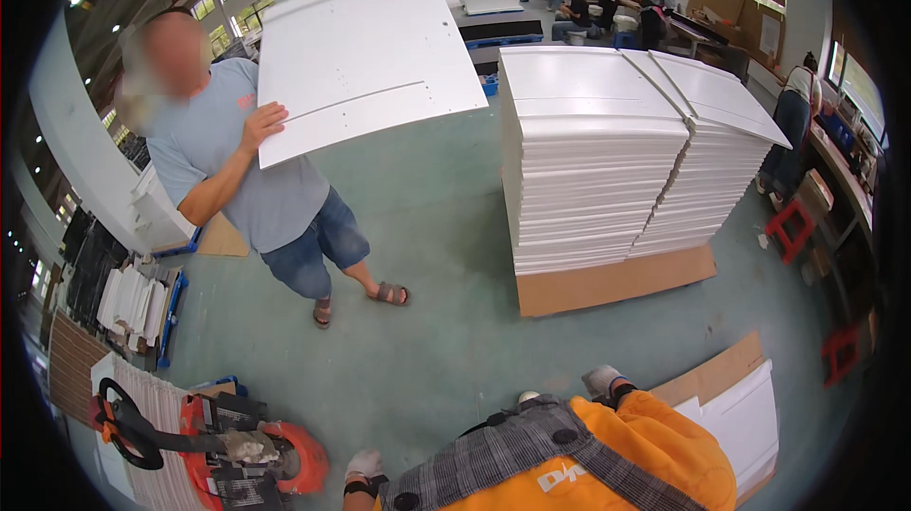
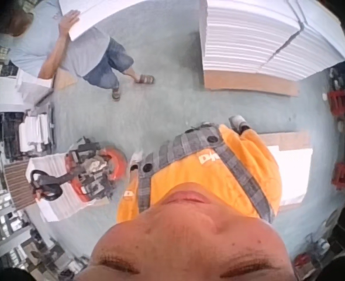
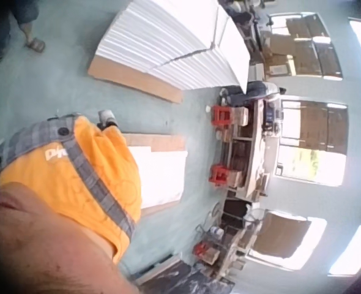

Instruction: Sorting and stacking white melamine-faced furniture panels in a workshop.

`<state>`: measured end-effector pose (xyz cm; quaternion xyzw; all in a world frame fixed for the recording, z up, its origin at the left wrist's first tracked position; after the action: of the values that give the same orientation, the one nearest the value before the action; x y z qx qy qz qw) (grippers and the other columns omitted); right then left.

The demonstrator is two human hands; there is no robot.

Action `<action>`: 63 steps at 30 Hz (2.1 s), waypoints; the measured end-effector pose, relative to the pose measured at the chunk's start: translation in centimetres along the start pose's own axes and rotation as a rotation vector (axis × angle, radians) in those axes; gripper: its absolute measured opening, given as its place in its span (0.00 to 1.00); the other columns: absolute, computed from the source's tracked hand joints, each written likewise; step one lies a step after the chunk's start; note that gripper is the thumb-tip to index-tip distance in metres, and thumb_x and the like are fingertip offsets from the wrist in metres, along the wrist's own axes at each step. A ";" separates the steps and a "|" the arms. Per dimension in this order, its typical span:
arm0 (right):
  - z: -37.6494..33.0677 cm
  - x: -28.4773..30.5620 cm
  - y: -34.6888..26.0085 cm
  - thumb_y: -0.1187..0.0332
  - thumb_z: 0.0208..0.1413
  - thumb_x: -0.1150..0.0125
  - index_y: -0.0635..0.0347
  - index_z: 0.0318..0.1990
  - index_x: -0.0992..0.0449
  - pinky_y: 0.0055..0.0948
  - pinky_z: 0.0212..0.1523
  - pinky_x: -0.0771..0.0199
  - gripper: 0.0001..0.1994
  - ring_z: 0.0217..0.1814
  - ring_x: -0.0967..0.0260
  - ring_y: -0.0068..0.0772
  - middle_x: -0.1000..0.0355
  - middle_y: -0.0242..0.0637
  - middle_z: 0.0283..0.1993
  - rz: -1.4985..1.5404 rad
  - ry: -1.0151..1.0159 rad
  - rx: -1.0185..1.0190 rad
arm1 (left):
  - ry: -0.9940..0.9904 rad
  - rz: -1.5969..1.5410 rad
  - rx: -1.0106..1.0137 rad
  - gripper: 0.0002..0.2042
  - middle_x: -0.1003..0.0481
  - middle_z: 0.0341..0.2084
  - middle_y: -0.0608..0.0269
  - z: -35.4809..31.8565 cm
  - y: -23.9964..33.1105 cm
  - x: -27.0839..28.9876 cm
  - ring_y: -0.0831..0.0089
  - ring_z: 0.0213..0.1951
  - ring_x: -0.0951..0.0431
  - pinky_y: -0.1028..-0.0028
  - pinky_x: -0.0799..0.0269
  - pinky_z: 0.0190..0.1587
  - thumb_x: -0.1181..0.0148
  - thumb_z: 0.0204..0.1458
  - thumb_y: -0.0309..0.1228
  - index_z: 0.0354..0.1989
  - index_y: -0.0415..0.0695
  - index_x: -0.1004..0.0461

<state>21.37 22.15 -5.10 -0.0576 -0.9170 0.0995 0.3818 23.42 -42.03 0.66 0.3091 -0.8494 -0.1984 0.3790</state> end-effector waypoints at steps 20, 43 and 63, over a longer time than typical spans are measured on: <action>7.5 6.0 -3.0 0.66 0.54 0.50 0.63 0.34 0.31 0.31 0.32 0.31 0.08 0.30 0.33 0.34 0.35 0.35 0.26 0.655 -0.012 0.301 | -0.150 -0.220 0.142 0.10 0.30 0.25 0.57 -2.8 -4.2 1.5 0.62 0.27 0.29 0.65 0.33 0.26 0.59 0.57 0.38 0.32 0.46 0.36; 0.8 18.9 8.0 0.62 0.61 0.51 0.67 0.48 0.33 0.35 0.42 0.24 0.17 0.39 0.29 0.40 0.31 0.43 0.41 2.348 0.438 0.001 | -0.048 0.207 -0.007 0.12 0.26 0.35 0.49 12.8 14.3 1.8 0.51 0.42 0.27 0.56 0.31 0.43 0.42 0.47 0.41 0.32 0.44 0.26; 9.1 54.8 4.7 0.63 0.58 0.47 0.75 0.61 0.44 0.29 0.47 0.27 0.29 0.41 0.31 0.32 0.32 0.41 0.43 1.972 1.387 0.238 | 0.013 -0.226 0.086 0.09 0.32 0.21 0.62 45.8 33.8 28.1 0.71 0.20 0.31 0.70 0.34 0.19 0.51 0.54 0.34 0.32 0.40 0.32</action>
<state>-23.46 35.46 25.30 -0.7373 -0.0649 0.3795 0.5551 -39.03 -31.67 5.54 0.4200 -0.8145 -0.2012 0.3459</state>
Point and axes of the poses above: each hand's wrist, its own z-axis towards the middle knuckle, its own x-axis out of the back of the hand, y = z × x, the point moved 5 cm from there along z, towards the middle knuckle
